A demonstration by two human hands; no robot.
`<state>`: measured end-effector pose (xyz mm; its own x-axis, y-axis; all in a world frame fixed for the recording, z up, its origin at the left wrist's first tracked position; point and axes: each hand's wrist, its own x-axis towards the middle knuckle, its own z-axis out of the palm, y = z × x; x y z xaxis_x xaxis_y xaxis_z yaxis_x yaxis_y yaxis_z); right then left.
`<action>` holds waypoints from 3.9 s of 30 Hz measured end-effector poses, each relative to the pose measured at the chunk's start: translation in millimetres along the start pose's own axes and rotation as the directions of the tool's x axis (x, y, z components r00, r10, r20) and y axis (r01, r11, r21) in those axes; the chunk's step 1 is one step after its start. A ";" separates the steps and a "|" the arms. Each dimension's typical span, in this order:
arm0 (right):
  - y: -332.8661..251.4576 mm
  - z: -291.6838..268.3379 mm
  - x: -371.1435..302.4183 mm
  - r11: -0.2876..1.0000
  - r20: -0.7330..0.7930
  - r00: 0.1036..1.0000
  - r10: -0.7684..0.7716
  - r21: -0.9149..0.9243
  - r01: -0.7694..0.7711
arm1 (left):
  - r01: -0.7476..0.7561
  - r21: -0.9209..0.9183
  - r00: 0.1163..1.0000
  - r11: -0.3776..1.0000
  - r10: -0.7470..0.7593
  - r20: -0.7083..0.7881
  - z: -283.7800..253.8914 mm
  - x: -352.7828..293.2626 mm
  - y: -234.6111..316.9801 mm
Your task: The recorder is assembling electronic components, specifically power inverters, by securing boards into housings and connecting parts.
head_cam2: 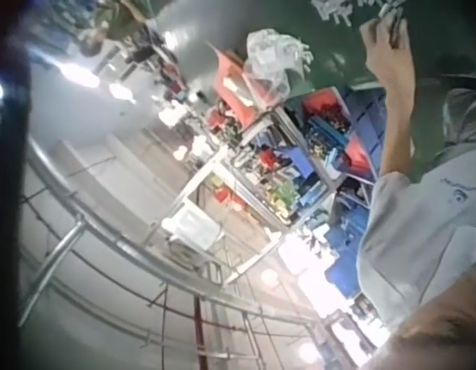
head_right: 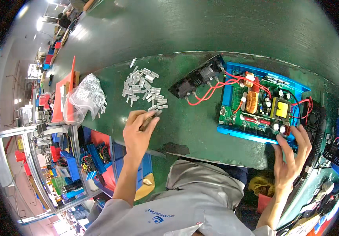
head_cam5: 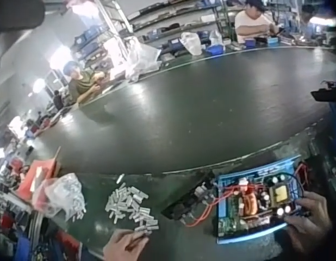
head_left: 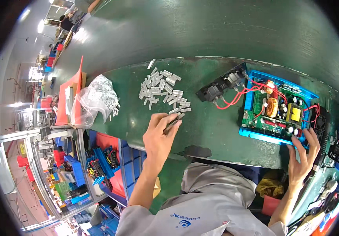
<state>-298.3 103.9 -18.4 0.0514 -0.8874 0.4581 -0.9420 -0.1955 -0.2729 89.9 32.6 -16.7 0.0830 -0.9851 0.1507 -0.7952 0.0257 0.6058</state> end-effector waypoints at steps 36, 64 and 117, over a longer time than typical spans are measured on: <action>-48.2 -13.9 -20.3 0.590 0.281 0.892 0.355 0.673 -0.447 | 0.434 -0.729 0.746 0.529 0.244 0.620 62.9 -11.8 154.0; 26.8 -39.5 -57.6 0.793 -0.434 0.740 0.515 -0.087 -0.603 | -0.245 -0.605 0.832 0.758 0.484 0.270 79.2 -6.2 159.7; -60.4 -11.7 -151.8 -0.455 0.770 0.515 0.375 0.637 -0.622 | -0.629 -0.353 0.717 0.693 0.693 0.082 137.4 3.7 177.5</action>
<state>-253.0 255.3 -61.6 -0.0712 -0.8524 -0.5180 0.6082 0.3745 -0.6999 -133.5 10.2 -15.9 -0.5405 -0.7020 0.4637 -0.3910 0.6976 0.6003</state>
